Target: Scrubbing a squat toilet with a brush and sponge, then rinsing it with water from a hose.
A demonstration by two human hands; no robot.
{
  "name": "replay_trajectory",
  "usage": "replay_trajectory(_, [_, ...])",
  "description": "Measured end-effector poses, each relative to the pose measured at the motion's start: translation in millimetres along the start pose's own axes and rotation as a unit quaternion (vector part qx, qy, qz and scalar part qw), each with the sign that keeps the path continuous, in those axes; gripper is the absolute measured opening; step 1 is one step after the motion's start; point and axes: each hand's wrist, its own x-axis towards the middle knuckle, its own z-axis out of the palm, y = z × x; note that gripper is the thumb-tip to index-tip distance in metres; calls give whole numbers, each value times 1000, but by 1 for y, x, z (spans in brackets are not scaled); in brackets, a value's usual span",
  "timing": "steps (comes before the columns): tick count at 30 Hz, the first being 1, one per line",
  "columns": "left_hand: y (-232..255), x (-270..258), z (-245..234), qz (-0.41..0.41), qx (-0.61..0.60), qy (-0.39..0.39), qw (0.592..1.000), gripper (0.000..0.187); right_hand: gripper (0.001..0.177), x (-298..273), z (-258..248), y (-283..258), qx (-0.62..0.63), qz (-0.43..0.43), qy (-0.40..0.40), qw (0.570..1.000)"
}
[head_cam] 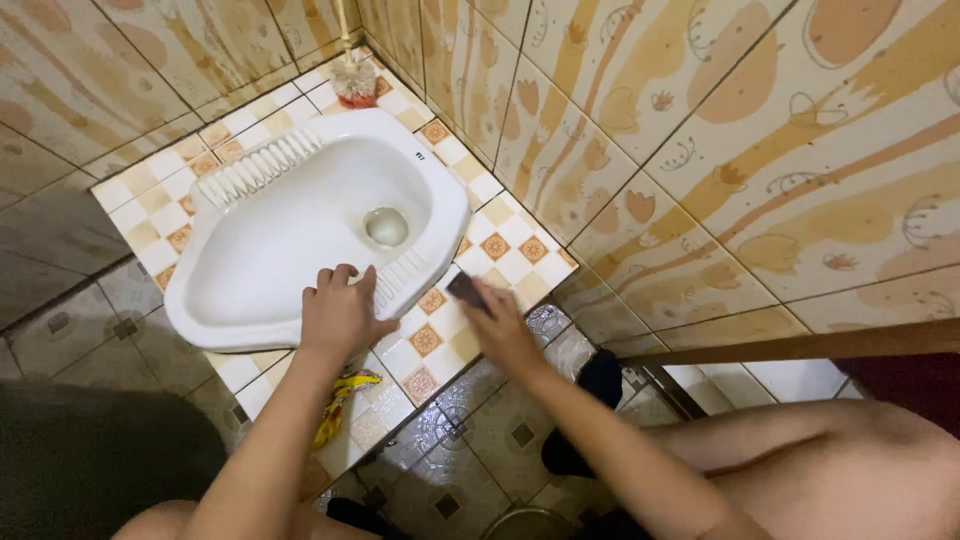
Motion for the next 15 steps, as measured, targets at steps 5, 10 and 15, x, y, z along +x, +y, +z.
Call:
replay_trajectory(5, [5,2,-1,-3,17,-26,1000,90,24,-28,0,77,-41,13,58,997])
replay_trajectory(10, [7,-1,-10,-12,32,-55,998,90,41,-43,7,1,-58,-57,26,996])
replay_trajectory(15, [-1,-9,-17,3,55,-83,995,87,30,-34,-11,-14,397,87,-16,914])
